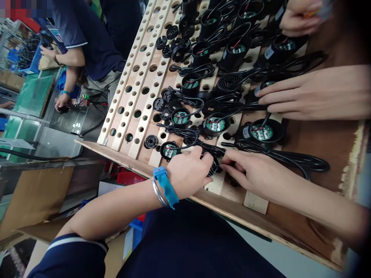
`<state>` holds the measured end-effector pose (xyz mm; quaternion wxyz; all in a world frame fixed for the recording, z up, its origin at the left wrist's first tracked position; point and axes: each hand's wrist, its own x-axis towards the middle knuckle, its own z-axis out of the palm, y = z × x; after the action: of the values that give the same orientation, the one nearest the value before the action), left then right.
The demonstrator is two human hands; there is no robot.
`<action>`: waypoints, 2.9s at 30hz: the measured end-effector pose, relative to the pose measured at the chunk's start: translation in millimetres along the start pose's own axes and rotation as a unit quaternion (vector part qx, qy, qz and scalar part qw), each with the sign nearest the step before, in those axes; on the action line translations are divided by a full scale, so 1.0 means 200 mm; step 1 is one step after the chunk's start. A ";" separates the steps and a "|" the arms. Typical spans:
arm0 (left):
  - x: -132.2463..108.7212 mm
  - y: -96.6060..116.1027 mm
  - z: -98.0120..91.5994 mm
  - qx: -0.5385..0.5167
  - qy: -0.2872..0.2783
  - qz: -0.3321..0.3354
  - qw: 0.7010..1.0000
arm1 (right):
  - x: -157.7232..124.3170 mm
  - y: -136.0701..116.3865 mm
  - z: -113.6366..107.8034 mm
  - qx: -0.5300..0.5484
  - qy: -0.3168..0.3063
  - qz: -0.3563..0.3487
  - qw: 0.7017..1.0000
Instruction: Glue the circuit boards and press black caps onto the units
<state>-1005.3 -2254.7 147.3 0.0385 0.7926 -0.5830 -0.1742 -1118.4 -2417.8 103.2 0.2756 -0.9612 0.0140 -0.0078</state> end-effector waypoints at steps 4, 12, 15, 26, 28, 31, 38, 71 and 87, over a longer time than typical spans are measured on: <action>0.03 0.01 0.01 0.008 -0.002 0.007 1.000 | 0.02 -0.03 -0.03 0.005 -0.030 0.009 1.000; 0.05 -0.01 0.02 0.022 0.024 0.035 0.999 | 0.00 -0.01 -0.01 0.015 -0.015 0.008 1.000; 0.05 -0.01 0.04 0.023 0.019 0.029 0.999 | 0.00 -0.01 -0.01 0.013 -0.022 0.015 1.000; 0.09 -0.01 0.01 0.032 -0.023 0.044 0.998 | 0.01 -0.01 -0.02 0.041 -0.020 0.012 0.999; 0.10 -0.02 0.00 0.040 -0.032 0.060 0.997 | 0.01 -0.01 -0.02 0.053 -0.023 0.020 0.998; 0.12 -0.03 -0.02 0.056 -0.054 0.076 0.994 | 0.03 -0.01 -0.05 0.087 -0.052 0.042 0.994; 0.12 -0.03 -0.05 0.072 -0.068 0.077 0.992 | 0.05 -0.03 -0.11 0.097 -0.061 0.036 0.993; 0.10 0.01 -0.07 0.078 -0.070 0.000 0.995 | 0.00 0.00 -0.01 -0.090 0.021 -0.071 0.993; 0.10 -0.02 -0.06 0.069 -0.063 -0.024 0.995 | 0.19 -0.05 -0.17 -0.063 -0.122 -0.094 0.986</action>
<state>-992.8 -2274.5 152.5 -0.0568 0.7945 -0.5760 -0.1838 -1080.0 -2429.3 137.0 0.2120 -0.9674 -0.1093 0.0847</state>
